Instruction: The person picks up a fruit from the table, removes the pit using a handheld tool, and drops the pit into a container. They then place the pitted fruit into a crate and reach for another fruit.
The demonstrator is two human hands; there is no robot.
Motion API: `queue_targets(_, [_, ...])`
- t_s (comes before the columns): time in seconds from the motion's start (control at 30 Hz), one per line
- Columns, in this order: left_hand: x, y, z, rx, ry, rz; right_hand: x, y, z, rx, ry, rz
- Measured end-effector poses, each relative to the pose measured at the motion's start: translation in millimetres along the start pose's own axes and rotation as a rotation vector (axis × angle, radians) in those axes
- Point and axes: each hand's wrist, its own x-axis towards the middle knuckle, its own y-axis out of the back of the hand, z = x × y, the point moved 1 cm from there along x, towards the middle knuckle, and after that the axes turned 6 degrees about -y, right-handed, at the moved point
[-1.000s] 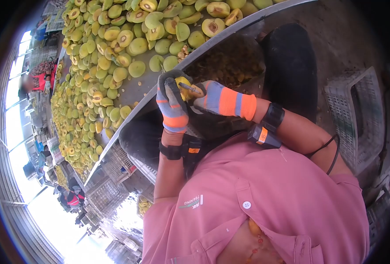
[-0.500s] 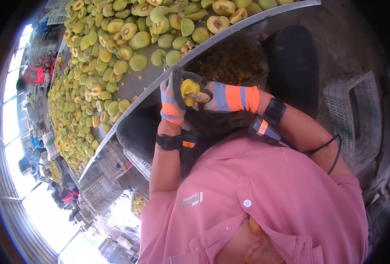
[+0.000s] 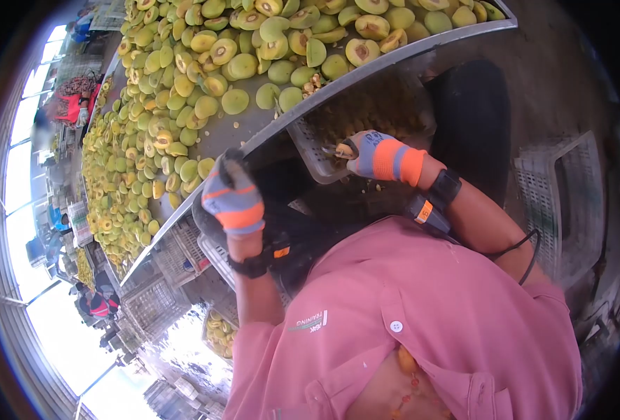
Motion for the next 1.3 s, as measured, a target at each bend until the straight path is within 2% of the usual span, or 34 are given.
queue_targets(0.03, [0.2, 25.6, -0.9, 0.199, 0.009, -0.008, 3.5, -3.8, 2.4, 0.021, 0.035, 0.011])
queue_targets(0.07, [0.1, 47.6, -7.5, 0.202, 0.161, 0.039, 5.9, -9.5, 4.4, 0.008, 0.046, 0.051])
queue_targets(0.1, [-0.1, 68.2, -8.7, 0.392, 0.251, 0.001, 3.2, -8.2, -3.2, 0.009, -0.015, -0.011])
queue_targets(0.13, [2.1, 90.0, -18.1, 0.726, 0.404, -0.221, -2.7, -2.6, -14.2, 0.011, -0.079, -0.075])
queue_targets(0.17, [-0.1, 105.0, -26.8, 0.794, 0.468, -0.304, -5.7, -0.5, -19.8, 0.011, -0.145, -0.138])
queue_targets(0.23, [-7.9, 122.1, -47.2, 0.923, 0.598, -0.467, -0.7, -9.2, -17.4, -0.013, -0.074, -0.115])
queue_targets(0.27, [-10.0, 122.1, -58.6, 0.868, 0.539, -0.416, 2.0, -13.2, -16.4, -0.027, -0.038, -0.103])
queue_targets(0.37, [24.3, 81.8, -36.1, 0.628, 0.455, -0.341, 4.0, -14.3, -16.3, 0.060, 0.001, -0.073])
queue_targets(0.43, [50.8, 40.2, -53.1, 0.428, 0.276, -0.337, -0.7, -6.7, -22.1, 0.095, -0.066, -0.095])
queue_targets(0.47, [66.0, 15.7, -62.0, 0.446, 0.211, -0.380, -3.5, -3.8, -23.6, 0.117, -0.101, -0.103])
queue_targets(0.57, [103.4, -52.8, -82.0, 0.551, 0.000, -0.482, -7.3, -1.6, -17.0, 0.029, 0.018, -0.002])
queue_targets(0.67, [122.6, -94.6, -100.8, 0.637, 0.023, -0.726, -7.9, 2.4, -17.1, 0.058, 0.021, 0.038])
queue_targets(0.77, [118.3, -90.8, -94.8, 0.458, 0.035, -0.648, -5.4, 3.8, -17.1, 0.075, 0.057, 0.108])
queue_targets(0.8, [115.0, -84.4, -88.5, 0.061, 0.232, -0.641, -4.7, 2.0, -16.5, 0.081, 0.079, 0.138])
queue_targets(0.87, [99.6, -61.5, -70.8, -0.725, 0.626, -0.545, -2.5, 4.2, -16.5, 0.449, 0.090, -0.005])
queue_targets(0.9, [88.5, -52.5, -67.5, -0.914, 0.600, -0.560, -1.6, 3.2, -18.5, 0.630, 0.097, -0.079])
queue_targets(0.93, [77.8, -46.1, -61.7, -1.106, 0.565, -0.574, -1.3, -0.3, -22.1, 0.768, 0.079, -0.029])
queue_targets(0.97, [66.0, -42.6, -53.8, -1.301, 0.524, -0.589, -1.8, -1.5, -25.1, 0.854, 0.080, -0.087])
queue_targets(1.03, [42.4, -45.8, -8.8, -0.806, 0.220, -0.412, -2.1, 2.7, -27.4, 1.022, 0.075, -0.194])
queue_targets(1.1, [31.1, -42.4, 19.6, -0.538, 0.093, -0.375, 0.6, -1.0, -26.7, 1.019, 0.062, -0.158])
queue_targets(1.13, [26.7, -40.9, 27.3, -0.516, 0.115, -0.428, -0.2, -0.4, -27.7, 1.025, 0.054, -0.138])
queue_targets(1.23, [15.1, -49.0, 26.6, -0.786, 0.320, -0.502, -11.6, 11.7, -32.2, 0.978, -0.014, -0.107])
queue_targets(1.27, [11.9, -51.1, 29.5, -1.053, 0.442, -0.472, -14.0, 15.2, -33.7, 0.953, -0.041, -0.104])
queue_targets(1.3, [10.4, -53.9, 33.7, -1.158, 0.496, -0.458, -12.0, 13.7, -32.4, 0.957, -0.048, -0.087])
